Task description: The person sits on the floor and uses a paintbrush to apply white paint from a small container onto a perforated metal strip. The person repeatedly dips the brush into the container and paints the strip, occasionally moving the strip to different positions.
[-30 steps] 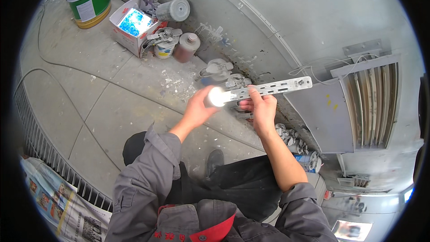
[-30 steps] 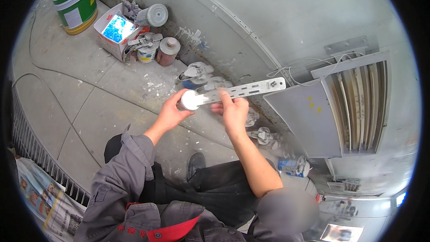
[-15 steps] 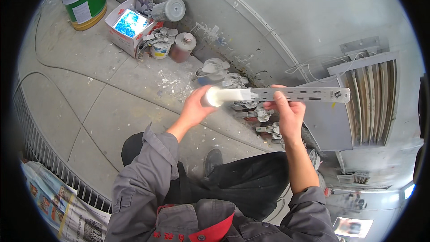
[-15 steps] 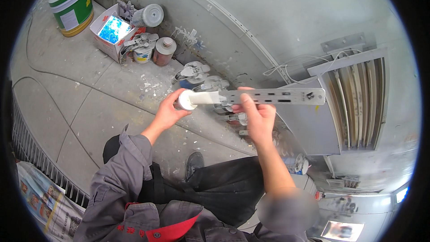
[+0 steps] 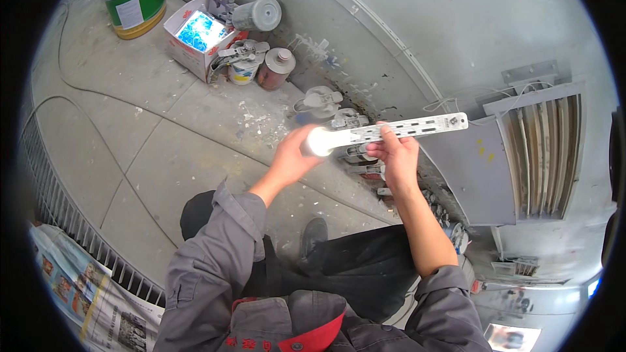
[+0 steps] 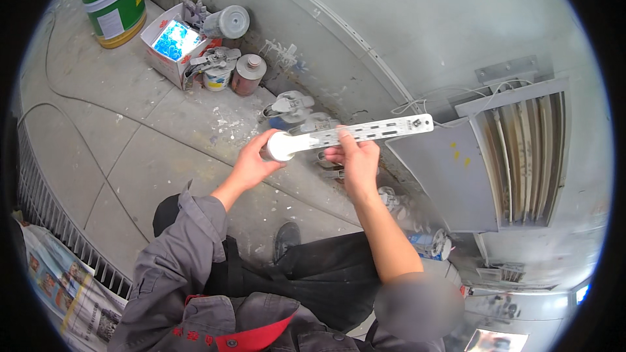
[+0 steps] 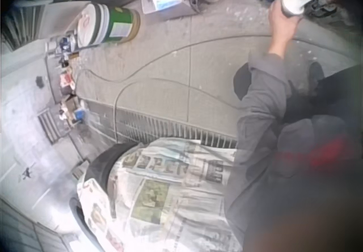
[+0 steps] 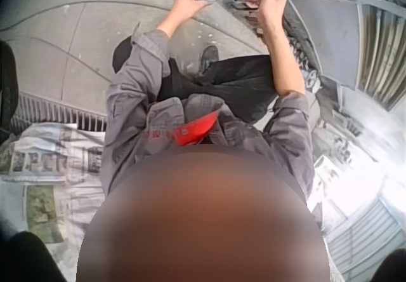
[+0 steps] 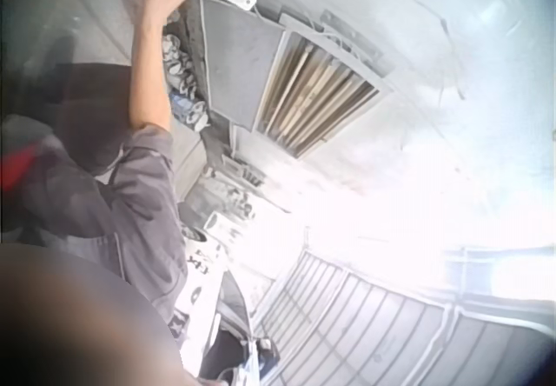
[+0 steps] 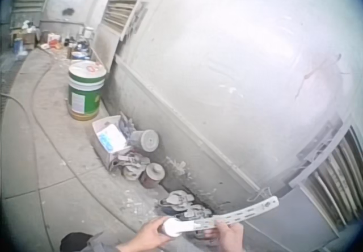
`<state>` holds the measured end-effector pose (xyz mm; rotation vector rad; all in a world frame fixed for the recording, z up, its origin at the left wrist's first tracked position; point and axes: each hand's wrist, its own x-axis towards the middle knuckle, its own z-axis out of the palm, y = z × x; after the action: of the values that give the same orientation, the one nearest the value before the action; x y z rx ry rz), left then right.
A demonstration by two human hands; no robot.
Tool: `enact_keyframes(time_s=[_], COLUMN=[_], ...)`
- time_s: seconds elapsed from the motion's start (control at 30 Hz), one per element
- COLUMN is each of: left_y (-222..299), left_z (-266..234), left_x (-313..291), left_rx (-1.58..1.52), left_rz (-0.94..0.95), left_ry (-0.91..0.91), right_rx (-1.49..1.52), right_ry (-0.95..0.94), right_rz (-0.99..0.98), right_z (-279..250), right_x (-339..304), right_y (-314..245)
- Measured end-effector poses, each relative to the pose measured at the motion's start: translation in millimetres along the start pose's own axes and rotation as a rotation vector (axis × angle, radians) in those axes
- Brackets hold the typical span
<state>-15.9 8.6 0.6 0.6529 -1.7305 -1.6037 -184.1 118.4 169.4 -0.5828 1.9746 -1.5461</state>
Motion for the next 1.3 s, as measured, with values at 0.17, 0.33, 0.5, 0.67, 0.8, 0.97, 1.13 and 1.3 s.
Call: enact_keyframes(time_s=[0.17,0.33,0.5,0.67,0.8,0.97,1.13,1.3], left_y=[-6,-5,0,22,54,163,319,487], left_z=[3,2,7,8,-4,-15,-39,-60], left_x=[1,0,-2,-4,-11,-14,-5,-11], left_rx=[-0.011,-0.033,-0.035,-0.063,-0.042,-0.182,-0.185,-0.161], left_rz=[0.003,0.004,0.015,0.013,-0.052,-0.099,-0.166,-0.086], left_ry=[0.007,-0.025,-0.040,-0.040,-0.002,0.136,0.128,0.262], right_rx=[-0.034,-0.143,-0.306,-0.538,-0.478,-0.421,-0.464,-0.390], right_ry=[0.017,-0.032,-0.114,-0.228,-0.267,-0.493,-0.697,-0.790], right_rz=[-0.089,-0.272,-0.311,-0.414,-0.422,-0.712,-0.917,-0.928], right_z=[-27,-27,-9,7,10,2,4,-5], right_x=[-14,-38,-37,-23,-31,-43,-61,-98], right_y=[-30,-61,-37,-18,-73,-169,-310,-503])
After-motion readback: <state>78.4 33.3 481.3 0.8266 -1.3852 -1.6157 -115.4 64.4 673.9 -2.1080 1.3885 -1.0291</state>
